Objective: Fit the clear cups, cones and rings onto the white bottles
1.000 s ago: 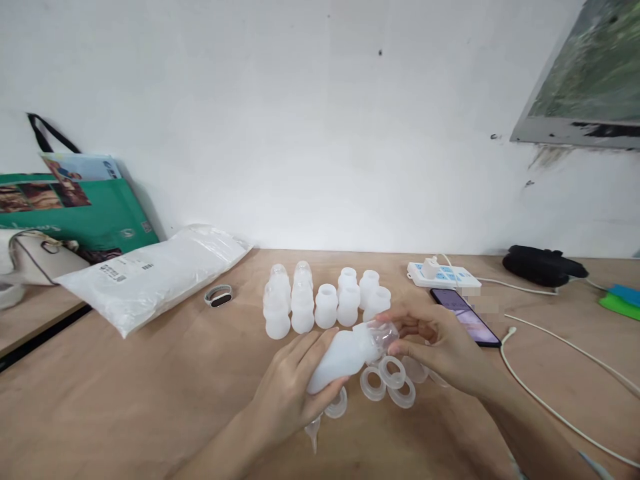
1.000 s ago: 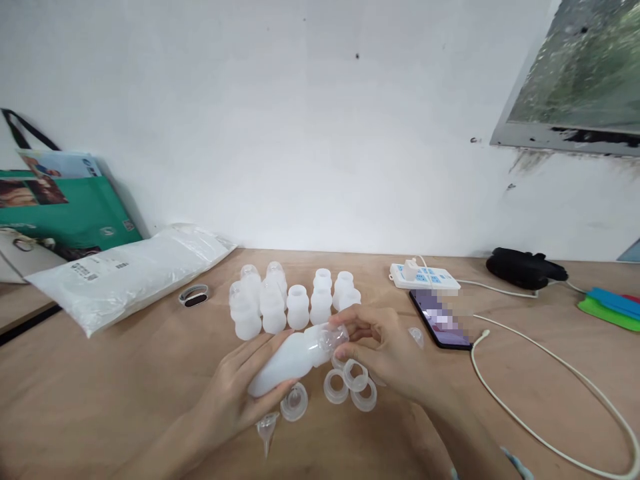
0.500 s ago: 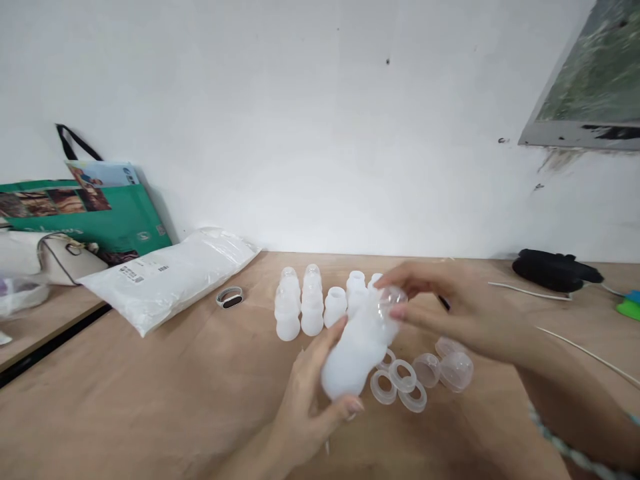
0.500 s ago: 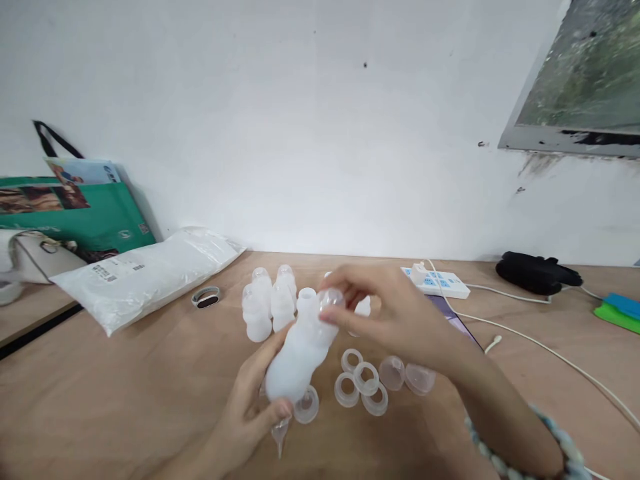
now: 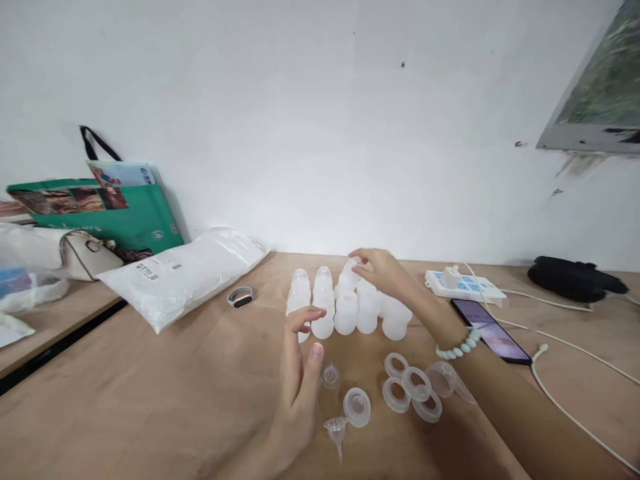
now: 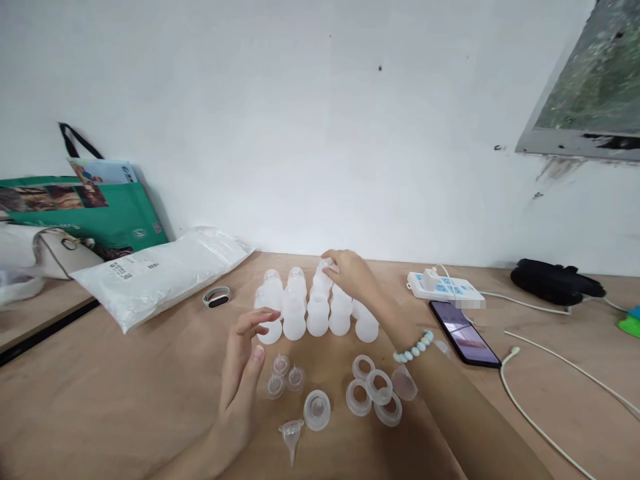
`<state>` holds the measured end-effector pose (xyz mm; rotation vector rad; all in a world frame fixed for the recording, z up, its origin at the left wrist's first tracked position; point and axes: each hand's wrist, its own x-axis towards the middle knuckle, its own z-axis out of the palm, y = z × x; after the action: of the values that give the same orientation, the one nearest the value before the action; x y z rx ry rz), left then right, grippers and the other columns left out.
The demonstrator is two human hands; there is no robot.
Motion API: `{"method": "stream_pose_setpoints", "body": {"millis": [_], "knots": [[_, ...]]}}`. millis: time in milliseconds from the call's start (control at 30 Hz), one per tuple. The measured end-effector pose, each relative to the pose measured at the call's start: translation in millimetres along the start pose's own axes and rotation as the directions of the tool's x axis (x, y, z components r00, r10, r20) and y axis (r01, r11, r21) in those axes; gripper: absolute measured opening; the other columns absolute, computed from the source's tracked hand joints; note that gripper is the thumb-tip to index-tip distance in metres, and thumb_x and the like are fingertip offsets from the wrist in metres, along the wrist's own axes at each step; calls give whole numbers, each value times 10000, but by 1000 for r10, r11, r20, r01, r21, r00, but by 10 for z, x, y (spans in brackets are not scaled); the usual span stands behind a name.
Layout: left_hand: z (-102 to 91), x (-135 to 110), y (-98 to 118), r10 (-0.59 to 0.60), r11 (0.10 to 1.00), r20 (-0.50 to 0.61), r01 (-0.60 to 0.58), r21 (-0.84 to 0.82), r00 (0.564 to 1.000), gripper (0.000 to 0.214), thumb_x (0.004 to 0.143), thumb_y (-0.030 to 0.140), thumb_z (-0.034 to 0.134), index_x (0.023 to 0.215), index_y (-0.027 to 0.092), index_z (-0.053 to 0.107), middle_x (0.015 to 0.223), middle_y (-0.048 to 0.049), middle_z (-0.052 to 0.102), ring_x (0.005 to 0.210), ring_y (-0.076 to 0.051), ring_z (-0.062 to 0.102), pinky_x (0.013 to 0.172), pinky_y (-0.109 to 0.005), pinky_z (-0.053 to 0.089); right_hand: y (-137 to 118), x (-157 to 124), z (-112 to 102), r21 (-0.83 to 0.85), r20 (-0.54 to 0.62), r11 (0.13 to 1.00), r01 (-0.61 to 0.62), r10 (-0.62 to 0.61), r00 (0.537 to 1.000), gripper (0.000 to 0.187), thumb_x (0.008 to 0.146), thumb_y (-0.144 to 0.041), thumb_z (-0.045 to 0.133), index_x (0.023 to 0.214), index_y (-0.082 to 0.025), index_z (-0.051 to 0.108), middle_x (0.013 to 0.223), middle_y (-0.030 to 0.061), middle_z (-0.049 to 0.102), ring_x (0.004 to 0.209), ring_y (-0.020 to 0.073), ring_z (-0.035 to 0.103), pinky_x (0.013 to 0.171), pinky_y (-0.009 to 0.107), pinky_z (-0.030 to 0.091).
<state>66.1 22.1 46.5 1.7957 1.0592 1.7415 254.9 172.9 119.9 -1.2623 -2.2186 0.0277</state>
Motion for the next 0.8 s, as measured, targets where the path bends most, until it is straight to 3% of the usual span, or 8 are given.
{"method": "stream_pose_setpoints", "body": {"millis": [133, 400, 633, 800], "knots": [[-8, -26, 20, 3, 1000, 16, -3, 5, 1000, 270, 1048, 376, 337, 1260, 280, 475, 1254, -71, 535, 1239, -246, 465, 1012, -397, 370, -26, -65, 152, -18, 119, 999, 48, -45, 992, 299, 918, -146, 557, 1189, -158, 684, 1168, 118, 736, 1122, 272, 647, 988, 417, 476], [7, -2, -11, -13, 1000, 26, 12, 21, 1000, 263, 1049, 371, 334, 1246, 279, 481, 1231, -65, 540, 1233, -239, 472, 1017, -386, 370, -36, -38, 131, -54, 209, 995, 78, -66, 976, 378, 982, -182, 475, 1339, -159, 598, 1234, 129, 705, 1214, 293, 585, 1040, 449, 421], [-5, 13, -31, -23, 998, 45, 21, 53, 999, 260, 1048, 348, 328, 1245, 275, 482, 1239, -54, 543, 1228, -221, 474, 1015, -362, 365, -49, -34, 184, -66, 199, 994, 84, -69, 977, 389, 962, -159, 518, 1345, -173, 581, 1213, 124, 702, 1194, 297, 577, 1020, 458, 409], [-12, 6, -35, -12, 998, 40, 9, 58, 999, 256, 1045, 339, 332, 1248, 279, 476, 1235, -52, 550, 1215, -220, 483, 1014, -361, 370, -138, -158, 5, -62, 89, 996, 67, -61, 994, 422, 973, -179, 496, 1394, -159, 508, 1291, 142, 642, 1236, 303, 523, 1030, 466, 386]]}}
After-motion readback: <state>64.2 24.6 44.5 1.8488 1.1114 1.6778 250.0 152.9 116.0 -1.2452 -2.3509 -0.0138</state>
